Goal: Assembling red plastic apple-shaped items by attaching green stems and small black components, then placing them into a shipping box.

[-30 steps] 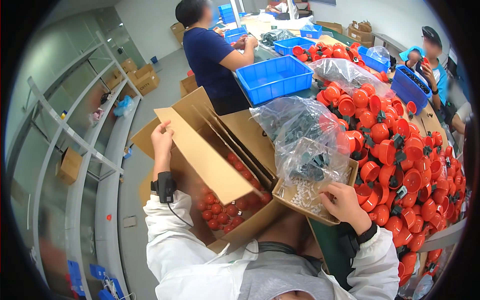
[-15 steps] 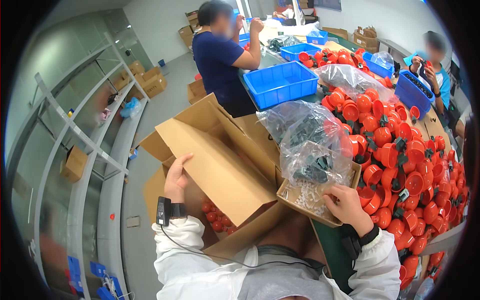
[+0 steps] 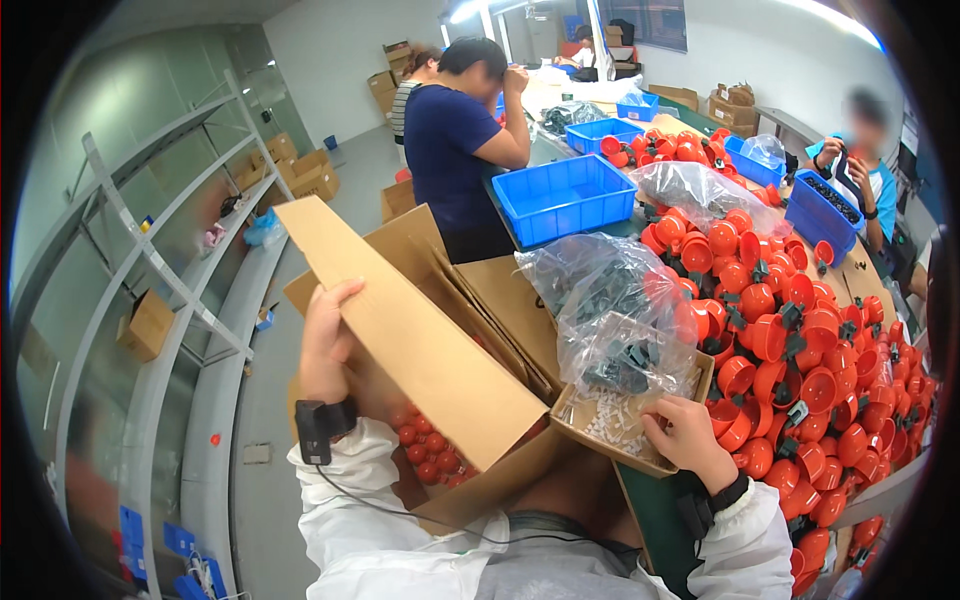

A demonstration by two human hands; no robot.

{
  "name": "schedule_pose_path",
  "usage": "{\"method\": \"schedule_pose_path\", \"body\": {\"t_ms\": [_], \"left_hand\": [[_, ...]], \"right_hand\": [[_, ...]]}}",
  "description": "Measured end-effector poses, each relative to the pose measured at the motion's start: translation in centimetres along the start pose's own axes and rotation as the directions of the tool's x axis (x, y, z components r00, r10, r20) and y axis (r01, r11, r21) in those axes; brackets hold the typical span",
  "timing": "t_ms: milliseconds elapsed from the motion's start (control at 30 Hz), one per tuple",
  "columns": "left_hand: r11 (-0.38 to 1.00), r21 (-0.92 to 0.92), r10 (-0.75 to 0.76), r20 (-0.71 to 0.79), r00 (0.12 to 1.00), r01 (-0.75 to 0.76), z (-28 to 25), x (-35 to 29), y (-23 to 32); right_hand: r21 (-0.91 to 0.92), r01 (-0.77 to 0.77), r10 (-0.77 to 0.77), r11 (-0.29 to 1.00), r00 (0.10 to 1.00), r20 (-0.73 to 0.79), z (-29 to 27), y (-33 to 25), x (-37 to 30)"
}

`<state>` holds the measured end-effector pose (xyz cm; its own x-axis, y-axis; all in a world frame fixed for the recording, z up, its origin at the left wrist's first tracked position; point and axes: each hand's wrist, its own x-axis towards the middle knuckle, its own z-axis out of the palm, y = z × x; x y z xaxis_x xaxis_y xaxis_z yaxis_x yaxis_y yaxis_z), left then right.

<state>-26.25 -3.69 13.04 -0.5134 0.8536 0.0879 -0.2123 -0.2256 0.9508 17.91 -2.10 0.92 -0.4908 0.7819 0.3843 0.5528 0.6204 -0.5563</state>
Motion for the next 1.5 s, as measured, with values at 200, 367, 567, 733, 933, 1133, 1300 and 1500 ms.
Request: {"method": "schedule_pose_path", "body": {"t_ms": [200, 367, 567, 733, 933, 1133, 1300, 1500], "left_hand": [[0.969, 0.204, 0.100, 0.205, 0.974, -0.142, -0.5, -1.4, 4.1], [0.711, 0.638, 0.353, 0.037, 0.935, -0.294, -0.3, 0.2, -5.8], [0.789, 0.459, 0.376, 0.166, 0.912, -0.409, 3.3, -1.2, -21.7], [0.782, 0.511, 0.146, 0.408, 0.901, -0.358, 5.5, -3.2, -28.6], [0.794, 0.508, 0.130, 0.394, 0.910, -0.334, 5.5, -5.3, -31.7], [0.738, 0.652, -0.065, 0.325, 0.943, -0.174, 5.2, -6.2, -31.9], [0.927, 0.345, 0.034, 0.318, 0.947, -0.149, 1.6, -4.1, -39.2], [0.757, 0.608, -0.118, 0.488, 0.865, -0.240, -0.8, -1.8, -44.1]], "right_hand": [[0.033, -0.009, 0.009, 0.999, 1.000, -0.009, -0.2, -0.1, 0.1], [0.036, -0.001, 0.001, 0.999, 1.000, -0.016, -0.5, -0.2, 0.2], [0.023, 0.010, -0.010, 1.000, 1.000, 0.006, -0.1, -0.1, 0.1], [0.015, -0.016, 0.016, 1.000, 1.000, 0.008, -0.3, -0.2, 0.0], [0.000, -0.027, 0.027, 1.000, 0.999, 0.034, -0.3, -0.7, 0.4], [0.025, -0.038, 0.037, 0.999, 0.999, 0.012, -0.6, -0.8, 0.4], [-0.005, -0.025, 0.025, 1.000, 1.000, 0.018, -0.4, -0.7, 0.4], [-0.012, -0.030, 0.030, 0.999, 1.000, 0.008, -0.3, -0.9, 0.5]]}}
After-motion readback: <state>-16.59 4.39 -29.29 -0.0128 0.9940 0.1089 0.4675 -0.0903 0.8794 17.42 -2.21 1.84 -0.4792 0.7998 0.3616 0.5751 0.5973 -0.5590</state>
